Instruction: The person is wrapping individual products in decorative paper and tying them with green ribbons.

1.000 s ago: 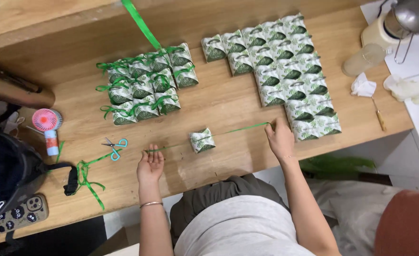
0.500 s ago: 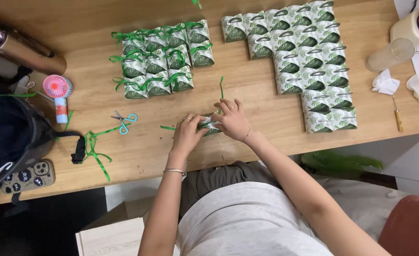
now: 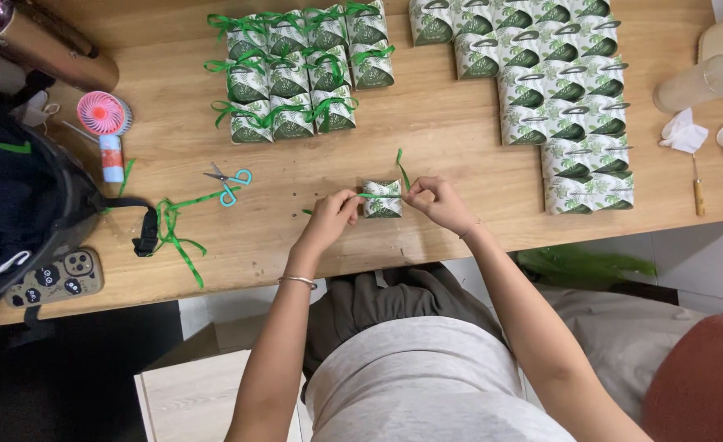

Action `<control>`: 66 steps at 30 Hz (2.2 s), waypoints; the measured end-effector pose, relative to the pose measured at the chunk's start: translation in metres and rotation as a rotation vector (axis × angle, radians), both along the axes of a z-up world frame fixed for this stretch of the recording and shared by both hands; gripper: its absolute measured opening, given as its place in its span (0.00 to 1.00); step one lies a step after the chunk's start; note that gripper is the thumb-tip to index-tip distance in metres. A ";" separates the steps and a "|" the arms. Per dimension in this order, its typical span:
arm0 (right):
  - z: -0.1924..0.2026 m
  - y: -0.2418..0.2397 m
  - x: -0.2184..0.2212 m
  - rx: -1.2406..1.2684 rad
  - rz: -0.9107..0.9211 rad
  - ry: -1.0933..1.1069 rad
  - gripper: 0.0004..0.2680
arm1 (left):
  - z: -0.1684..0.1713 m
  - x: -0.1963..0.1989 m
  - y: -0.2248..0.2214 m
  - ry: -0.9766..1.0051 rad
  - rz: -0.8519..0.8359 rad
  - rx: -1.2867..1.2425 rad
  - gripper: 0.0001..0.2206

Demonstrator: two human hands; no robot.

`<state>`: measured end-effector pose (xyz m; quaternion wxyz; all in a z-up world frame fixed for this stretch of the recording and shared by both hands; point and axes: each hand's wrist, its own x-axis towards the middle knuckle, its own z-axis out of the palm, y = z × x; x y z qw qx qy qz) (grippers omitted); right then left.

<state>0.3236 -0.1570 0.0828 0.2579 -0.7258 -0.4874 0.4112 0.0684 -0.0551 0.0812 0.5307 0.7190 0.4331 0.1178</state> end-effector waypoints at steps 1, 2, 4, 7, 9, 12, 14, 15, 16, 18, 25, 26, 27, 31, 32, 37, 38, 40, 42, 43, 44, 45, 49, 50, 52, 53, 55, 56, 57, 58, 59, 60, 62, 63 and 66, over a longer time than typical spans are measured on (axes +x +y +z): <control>-0.002 -0.002 -0.001 -0.003 -0.006 0.000 0.05 | -0.006 -0.003 0.003 0.000 -0.006 -0.003 0.10; -0.004 -0.005 -0.003 -0.004 -0.036 0.149 0.05 | -0.012 -0.005 0.005 -0.145 -0.045 -0.169 0.11; -0.007 -0.008 -0.009 -0.005 -0.079 0.301 0.06 | -0.014 -0.009 0.009 -0.283 -0.093 -0.339 0.13; -0.008 -0.007 -0.018 0.076 -0.124 0.680 0.06 | -0.010 -0.007 0.014 -0.252 -0.122 -0.473 0.14; -0.008 -0.008 -0.025 0.205 -0.185 0.852 0.04 | -0.017 -0.005 0.017 -0.266 -0.159 -0.512 0.15; -0.001 -0.005 -0.035 0.223 -0.208 0.885 0.04 | -0.001 0.000 0.022 -0.121 -0.205 -0.522 0.16; -0.002 -0.004 -0.039 0.259 -0.242 0.928 0.04 | -0.008 0.002 0.025 -0.286 -0.179 -0.607 0.15; -0.002 -0.004 -0.041 0.289 -0.264 0.972 0.04 | -0.011 0.003 0.025 -0.455 -0.139 -0.693 0.13; -0.004 -0.004 -0.042 0.297 -0.271 0.969 0.04 | -0.009 0.004 0.024 -0.452 -0.150 -0.692 0.13; -0.007 -0.006 -0.045 0.288 -0.345 0.973 0.05 | -0.004 0.005 0.022 -0.451 -0.031 -0.866 0.12; -0.023 -0.003 -0.048 0.326 -0.445 0.974 0.05 | -0.030 0.015 0.029 -0.441 -0.086 -0.727 0.14; -0.023 -0.002 -0.047 0.331 -0.460 0.992 0.05 | -0.029 0.015 0.032 -0.393 -0.078 -0.724 0.13; -0.023 -0.003 -0.047 0.334 -0.475 1.011 0.05 | -0.029 0.014 0.034 -0.345 -0.068 -0.723 0.12; -0.017 -0.003 -0.046 0.354 -0.484 1.105 0.05 | -0.005 0.003 0.043 -0.329 -0.112 -0.743 0.12; -0.017 -0.003 -0.046 0.359 -0.488 1.152 0.06 | 0.001 0.002 0.045 -0.340 -0.121 -0.791 0.11; -0.022 -0.007 -0.040 0.377 -0.520 1.265 0.08 | -0.002 0.008 0.044 -0.397 -0.177 -0.893 0.08; -0.021 -0.006 -0.039 0.354 -0.524 1.264 0.08 | -0.003 0.012 0.041 -0.418 -0.126 -0.819 0.07; -0.018 -0.006 -0.038 0.329 -0.531 1.264 0.07 | -0.001 0.019 0.036 -0.435 -0.075 -0.747 0.07; -0.014 -0.004 -0.037 0.306 -0.540 1.254 0.06 | 0.006 0.028 0.030 -0.573 -0.008 -0.671 0.06; -0.017 -0.004 -0.035 0.304 -0.539 1.256 0.06 | 0.001 0.032 0.028 -0.572 -0.006 -0.671 0.06; -0.019 -0.004 -0.034 0.323 -0.531 1.262 0.05 | -0.004 0.036 0.025 -0.587 0.010 -0.661 0.06; -0.021 -0.002 -0.031 0.343 -0.523 1.266 0.04 | -0.008 0.042 0.023 -0.603 0.024 -0.651 0.06; -0.025 -0.003 -0.020 0.328 -0.531 1.180 0.04 | -0.038 0.064 0.014 -0.606 0.032 -0.529 0.06; -0.031 -0.004 -0.017 0.343 -0.529 1.129 0.04 | -0.040 0.069 0.012 -0.617 0.021 -0.458 0.06; -0.039 -0.006 -0.008 0.357 -0.530 1.078 0.05 | -0.041 0.081 0.009 -0.626 0.007 -0.388 0.06; -0.041 -0.008 -0.004 0.372 -0.520 1.002 0.05 | -0.040 0.085 0.007 -0.601 0.009 -0.375 0.07; -0.040 -0.011 0.002 0.386 -0.514 0.926 0.06 | -0.037 0.094 0.005 -0.573 0.009 -0.364 0.07; -0.036 -0.012 0.006 0.365 -0.506 0.858 0.06 | -0.036 0.098 0.004 -0.586 -0.008 -0.383 0.07; -0.033 -0.013 0.009 0.347 -0.498 0.790 0.07 | -0.035 0.102 0.004 -0.599 -0.028 -0.401 0.07; -0.036 -0.013 0.012 0.349 -0.503 0.790 0.07 | -0.032 0.105 0.003 -0.597 -0.033 -0.403 0.07; -0.039 -0.013 0.014 0.361 -0.514 0.786 0.06 | -0.029 0.108 0.002 -0.552 -0.045 -0.351 0.06; -0.043 -0.014 0.017 0.374 -0.525 0.781 0.06 | -0.026 0.111 0.001 -0.508 -0.058 -0.299 0.05; -0.046 -0.012 0.021 0.380 -0.525 0.769 0.05 | -0.019 0.118 0.001 -0.508 -0.067 -0.260 0.04; -0.047 -0.011 0.023 0.385 -0.520 0.757 0.05 | -0.016 0.121 0.001 -0.510 -0.071 -0.220 0.04; -0.048 -0.005 0.028 0.442 -0.555 0.739 0.10 | -0.006 0.129 0.001 -0.342 -0.078 -0.053 0.07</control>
